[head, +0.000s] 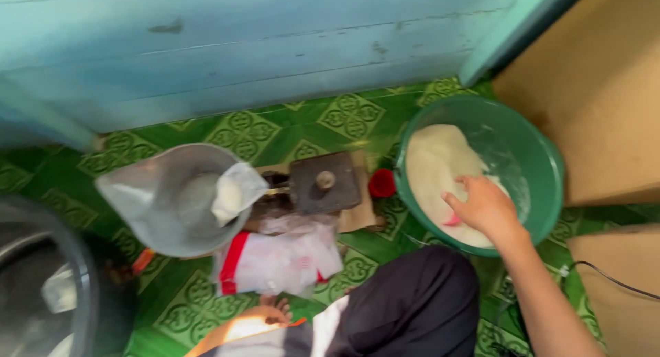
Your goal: Scooping white powder from a large basin into small plastic bags using a pink scoop and placing them in a tub.
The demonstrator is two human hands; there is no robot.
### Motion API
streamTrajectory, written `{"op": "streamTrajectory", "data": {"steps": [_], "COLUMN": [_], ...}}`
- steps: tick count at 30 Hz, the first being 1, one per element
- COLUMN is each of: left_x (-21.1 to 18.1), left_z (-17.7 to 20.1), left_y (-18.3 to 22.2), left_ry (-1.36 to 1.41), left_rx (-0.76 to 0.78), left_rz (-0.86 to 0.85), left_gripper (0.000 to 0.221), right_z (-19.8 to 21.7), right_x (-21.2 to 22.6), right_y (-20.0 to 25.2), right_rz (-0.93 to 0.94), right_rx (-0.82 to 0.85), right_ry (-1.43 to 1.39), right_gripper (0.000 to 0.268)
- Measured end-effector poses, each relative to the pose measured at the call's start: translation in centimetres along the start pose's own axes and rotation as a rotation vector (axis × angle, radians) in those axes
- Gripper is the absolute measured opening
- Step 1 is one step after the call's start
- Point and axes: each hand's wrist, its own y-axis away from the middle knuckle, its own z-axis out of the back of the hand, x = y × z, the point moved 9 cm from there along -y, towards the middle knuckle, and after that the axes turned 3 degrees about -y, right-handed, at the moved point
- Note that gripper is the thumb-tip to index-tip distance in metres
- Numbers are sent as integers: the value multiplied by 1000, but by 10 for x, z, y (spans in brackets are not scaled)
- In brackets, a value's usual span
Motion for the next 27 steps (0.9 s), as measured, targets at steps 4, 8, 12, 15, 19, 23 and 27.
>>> {"op": "streamTrajectory", "data": {"steps": [4, 8, 12, 15, 19, 23, 27], "left_x": [-24, -59, -87, -66, -67, -68, -95], "left_z": [1, 90, 100, 76, 68, 56, 89], "left_y": [9, 36, 42, 44, 49, 52, 44], "left_ry": [-976, 65, 187, 10, 83, 82, -132], "left_rx": [-516, 333, 480, 630, 661, 691, 127], "left_rz": [-49, 3, -184, 175, 228, 264, 51], "left_gripper": [39, 47, 48, 58, 58, 60, 55], "right_z": [-21, -59, -66, -53, -34, -19, -32], "right_x": [-76, -120, -118, -100, -99, -111, -143], "right_y": [4, 20, 32, 35, 47, 62, 70], "right_rz": [-239, -415, -359, -262, -195, -206, -264], "right_rx": [84, 319, 288, 289, 181, 150, 155], "right_ry": [454, 231, 59, 120, 116, 195, 197], "right_gripper": [48, 47, 42, 33, 18, 15, 26]}}
